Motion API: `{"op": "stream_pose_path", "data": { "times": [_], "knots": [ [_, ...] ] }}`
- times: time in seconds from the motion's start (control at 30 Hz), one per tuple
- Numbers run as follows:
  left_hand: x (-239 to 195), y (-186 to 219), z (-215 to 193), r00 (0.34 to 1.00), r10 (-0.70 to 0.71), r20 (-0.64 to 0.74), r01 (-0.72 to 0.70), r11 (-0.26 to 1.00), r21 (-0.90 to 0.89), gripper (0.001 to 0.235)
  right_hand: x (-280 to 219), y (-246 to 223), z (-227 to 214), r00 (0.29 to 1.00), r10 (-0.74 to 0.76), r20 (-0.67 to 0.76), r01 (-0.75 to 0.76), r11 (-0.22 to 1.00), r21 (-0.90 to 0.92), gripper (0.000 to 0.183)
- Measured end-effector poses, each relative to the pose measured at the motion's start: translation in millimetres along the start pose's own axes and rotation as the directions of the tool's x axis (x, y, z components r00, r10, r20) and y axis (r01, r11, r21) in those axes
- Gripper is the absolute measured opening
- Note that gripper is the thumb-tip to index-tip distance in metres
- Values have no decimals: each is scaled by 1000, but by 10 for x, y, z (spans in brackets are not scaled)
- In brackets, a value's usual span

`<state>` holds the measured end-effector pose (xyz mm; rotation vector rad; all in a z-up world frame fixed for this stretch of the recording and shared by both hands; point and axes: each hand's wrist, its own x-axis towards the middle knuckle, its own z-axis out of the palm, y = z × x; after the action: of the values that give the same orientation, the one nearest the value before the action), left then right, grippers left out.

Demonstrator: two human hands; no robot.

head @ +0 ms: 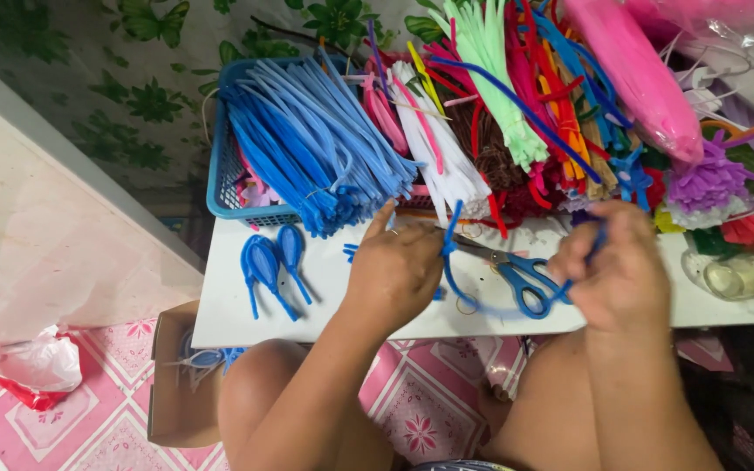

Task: Assembling small components by twisting and tying blue pipe cleaners at a design station.

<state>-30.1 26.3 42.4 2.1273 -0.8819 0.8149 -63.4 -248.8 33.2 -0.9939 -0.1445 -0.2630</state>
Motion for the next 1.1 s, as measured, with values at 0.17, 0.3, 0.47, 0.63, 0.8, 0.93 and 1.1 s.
{"op": "stream_pose_path", "data": {
  "times": [0.17, 0.3, 0.47, 0.63, 0.8, 0.93, 1.1],
  "knots": [
    [-70, -53, 247, 997, 51, -60, -49, 998, 32, 17, 66, 455, 348, 989, 40, 142, -24, 993, -113, 34],
    [-51, -8, 255, 991, 99, -85, -94, 994, 57, 17, -1, 649, 424, 1000, -8, 4, 8, 950, -312, 35],
    [-100, 12, 322, 991, 112, -71, -107, 992, 62, 18, -86, 612, 786, 999, -43, 20, 47, 951, -307, 45],
    [-87, 72, 281, 992, 114, -57, -113, 993, 28, 18, -105, 712, 712, 986, -133, 100, 161, 916, -367, 42],
    [-87, 88, 294, 989, 138, -47, -135, 989, 58, 17, -125, 775, 711, 979, -175, 101, 199, 916, -349, 40],
    [-63, 111, 256, 992, 125, -20, -123, 989, 88, 18, -68, 817, 644, 989, -143, 31, 145, 925, -351, 37],
    [-121, 120, 281, 990, 74, 122, -87, 991, 101, 20, 88, 762, 479, 996, -34, -79, 20, 985, -174, 33]
  ]
}}
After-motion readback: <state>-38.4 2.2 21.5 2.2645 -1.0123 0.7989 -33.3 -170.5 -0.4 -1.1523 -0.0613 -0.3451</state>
